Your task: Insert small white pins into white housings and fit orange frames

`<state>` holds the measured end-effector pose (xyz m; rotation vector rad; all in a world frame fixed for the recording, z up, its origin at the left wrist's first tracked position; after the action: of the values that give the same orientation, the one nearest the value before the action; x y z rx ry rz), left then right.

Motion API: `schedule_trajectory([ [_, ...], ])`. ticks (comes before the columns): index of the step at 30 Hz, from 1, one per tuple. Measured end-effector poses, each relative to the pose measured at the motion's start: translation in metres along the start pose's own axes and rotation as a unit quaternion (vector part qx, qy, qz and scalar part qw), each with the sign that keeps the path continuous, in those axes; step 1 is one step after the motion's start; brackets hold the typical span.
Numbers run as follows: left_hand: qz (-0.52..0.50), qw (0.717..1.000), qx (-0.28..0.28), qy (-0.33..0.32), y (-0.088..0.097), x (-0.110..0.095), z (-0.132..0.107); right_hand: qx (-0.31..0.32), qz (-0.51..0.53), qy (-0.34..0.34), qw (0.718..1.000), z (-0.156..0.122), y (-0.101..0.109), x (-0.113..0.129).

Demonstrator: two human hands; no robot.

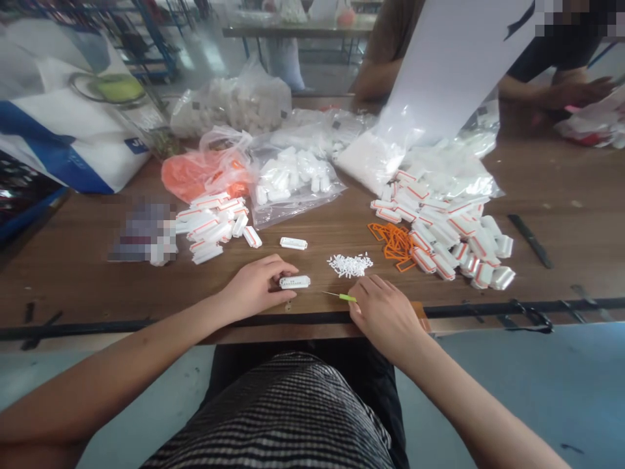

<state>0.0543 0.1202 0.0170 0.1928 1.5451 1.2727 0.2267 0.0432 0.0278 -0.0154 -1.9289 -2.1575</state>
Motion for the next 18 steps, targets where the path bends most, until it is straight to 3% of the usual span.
schedule_trajectory([
  [2,0.003,1.000,-0.001,0.021,0.003,-0.001,-0.005,0.006,0.062,-0.027,0.998,0.000,0.004,-0.008],
  [5,0.016,0.996,-0.048,0.078,0.007,-0.002,-0.016,0.008,0.209,-0.076,0.975,-0.004,0.010,-0.020],
  [8,0.026,0.984,-0.135,0.116,0.009,-0.003,-0.027,-0.066,0.321,-0.148,0.933,-0.007,0.021,-0.034],
  [11,0.035,0.982,-0.150,0.110,0.003,-0.006,-0.029,-0.103,0.367,-0.195,0.904,0.002,0.023,-0.033],
  [18,0.034,0.986,-0.152,0.056,-0.001,-0.011,-0.031,-0.034,0.355,-0.183,0.916,0.039,0.014,-0.004],
])
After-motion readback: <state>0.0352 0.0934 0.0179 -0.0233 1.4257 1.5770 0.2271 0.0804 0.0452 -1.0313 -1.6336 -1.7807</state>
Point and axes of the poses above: each hand's wrist, its own z-axis towards the middle knuckle, its own y-axis out of the back of the hand, x = y × z, the point moved 9 cm from there along z, towards the middle knuckle, and after that the axes turned 10 degrees about -y, right-handed, at the moved point
